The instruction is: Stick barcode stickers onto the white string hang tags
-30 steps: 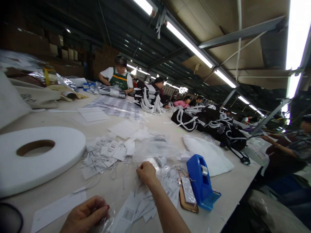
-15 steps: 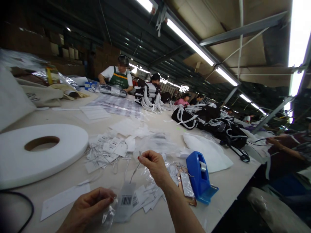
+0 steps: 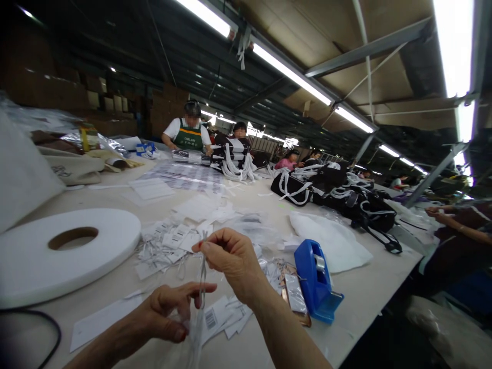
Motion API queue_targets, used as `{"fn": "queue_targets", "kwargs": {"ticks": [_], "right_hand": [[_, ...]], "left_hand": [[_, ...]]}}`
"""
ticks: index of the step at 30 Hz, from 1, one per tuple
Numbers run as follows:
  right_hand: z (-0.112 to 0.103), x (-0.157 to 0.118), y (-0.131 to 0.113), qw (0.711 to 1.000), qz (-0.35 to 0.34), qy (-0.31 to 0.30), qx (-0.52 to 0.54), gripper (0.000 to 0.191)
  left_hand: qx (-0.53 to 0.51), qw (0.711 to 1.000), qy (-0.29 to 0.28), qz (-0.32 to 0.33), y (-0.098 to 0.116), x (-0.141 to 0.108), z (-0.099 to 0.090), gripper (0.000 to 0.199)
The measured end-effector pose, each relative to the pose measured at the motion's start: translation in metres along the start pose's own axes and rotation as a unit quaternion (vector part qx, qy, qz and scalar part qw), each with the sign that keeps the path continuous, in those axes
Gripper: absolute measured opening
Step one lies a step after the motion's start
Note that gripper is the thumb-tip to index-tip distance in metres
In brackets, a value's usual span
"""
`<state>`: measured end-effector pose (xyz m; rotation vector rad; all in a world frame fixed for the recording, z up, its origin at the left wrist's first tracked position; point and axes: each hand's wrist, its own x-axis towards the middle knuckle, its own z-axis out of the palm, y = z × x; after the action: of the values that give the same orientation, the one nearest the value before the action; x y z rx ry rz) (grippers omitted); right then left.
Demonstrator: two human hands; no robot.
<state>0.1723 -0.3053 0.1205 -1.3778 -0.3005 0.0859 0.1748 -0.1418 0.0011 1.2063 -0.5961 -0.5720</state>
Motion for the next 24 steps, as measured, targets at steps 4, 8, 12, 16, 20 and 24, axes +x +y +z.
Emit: {"fn": "queue_targets", "kwargs": {"ticks": [4,8,12,16,20,24], "right_hand": [[0.004,0.003,-0.01,0.999,-0.005,-0.002,0.037,0.011],[0.005,0.006,-0.016,0.998,0.0,-0.001,0.064,0.01],[0.003,0.008,-0.017,0.996,0.002,0.022,0.083,0.012],[-0.002,0.011,-0.013,0.992,0.011,0.037,0.12,0.018],[-0.01,0.015,-0.003,0.983,0.04,0.079,0.164,0.022],[-0.02,0.019,0.01,0.975,0.051,0.117,0.182,0.025]], "left_hand": [[-0.055,0.998,-0.036,0.005,0.009,0.005,0.012,0.017],[-0.096,0.995,-0.036,0.01,0.01,0.004,0.023,0.02],[-0.14,0.99,0.012,0.001,0.004,-0.002,0.031,0.02],[-0.163,0.985,0.058,-0.007,-0.003,-0.012,0.037,0.018],[-0.173,0.981,0.09,-0.014,-0.005,-0.024,0.043,0.016],[-0.134,0.976,0.172,-0.021,-0.004,-0.036,0.049,0.02]]}}
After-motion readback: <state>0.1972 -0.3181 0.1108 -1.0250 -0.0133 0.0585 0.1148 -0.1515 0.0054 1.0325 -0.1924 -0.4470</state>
